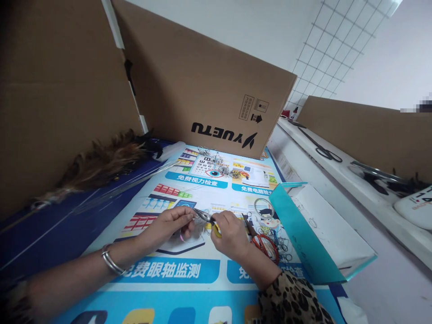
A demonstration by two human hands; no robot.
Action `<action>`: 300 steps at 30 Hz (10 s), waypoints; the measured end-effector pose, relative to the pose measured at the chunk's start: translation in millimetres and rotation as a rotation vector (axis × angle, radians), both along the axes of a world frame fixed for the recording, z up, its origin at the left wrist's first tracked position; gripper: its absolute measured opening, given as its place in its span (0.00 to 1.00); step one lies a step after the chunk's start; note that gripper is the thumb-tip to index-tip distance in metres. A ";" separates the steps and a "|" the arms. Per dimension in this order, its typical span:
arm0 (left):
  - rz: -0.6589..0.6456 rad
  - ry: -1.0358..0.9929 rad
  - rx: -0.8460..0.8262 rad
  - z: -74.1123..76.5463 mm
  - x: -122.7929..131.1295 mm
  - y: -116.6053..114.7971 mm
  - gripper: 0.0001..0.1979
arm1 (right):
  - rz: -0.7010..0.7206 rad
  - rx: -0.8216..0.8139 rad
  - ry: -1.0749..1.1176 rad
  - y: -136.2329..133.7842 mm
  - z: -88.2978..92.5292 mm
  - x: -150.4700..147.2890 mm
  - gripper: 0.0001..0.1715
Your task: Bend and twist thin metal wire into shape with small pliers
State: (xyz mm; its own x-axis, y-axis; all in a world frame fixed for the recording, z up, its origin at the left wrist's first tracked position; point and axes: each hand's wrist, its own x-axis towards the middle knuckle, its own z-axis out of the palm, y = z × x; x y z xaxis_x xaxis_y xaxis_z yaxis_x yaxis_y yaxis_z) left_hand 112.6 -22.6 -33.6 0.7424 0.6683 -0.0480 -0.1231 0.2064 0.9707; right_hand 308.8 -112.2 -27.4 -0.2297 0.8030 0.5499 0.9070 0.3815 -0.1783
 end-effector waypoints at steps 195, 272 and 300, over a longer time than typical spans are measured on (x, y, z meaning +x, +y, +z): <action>0.061 0.139 0.124 5.4 0.5 2.4 0.13 | -0.109 -0.136 0.309 4.9 5.0 -4.7 0.11; 0.063 0.193 0.286 8.0 -4.0 3.0 0.11 | -0.013 -0.075 0.363 4.5 -4.6 6.1 0.17; -0.069 0.213 0.323 -0.7 -2.3 2.3 0.11 | 0.124 -0.128 -0.170 -0.7 15.8 27.6 0.16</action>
State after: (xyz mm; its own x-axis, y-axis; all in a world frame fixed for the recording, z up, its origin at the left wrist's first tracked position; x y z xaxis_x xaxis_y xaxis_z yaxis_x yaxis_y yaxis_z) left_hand 110.3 -20.3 -34.3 0.7820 0.6232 -0.0013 0.0915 -0.1127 0.9894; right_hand 336.3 -113.0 -11.5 -0.4111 0.8236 0.3906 0.8758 0.4757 -0.0813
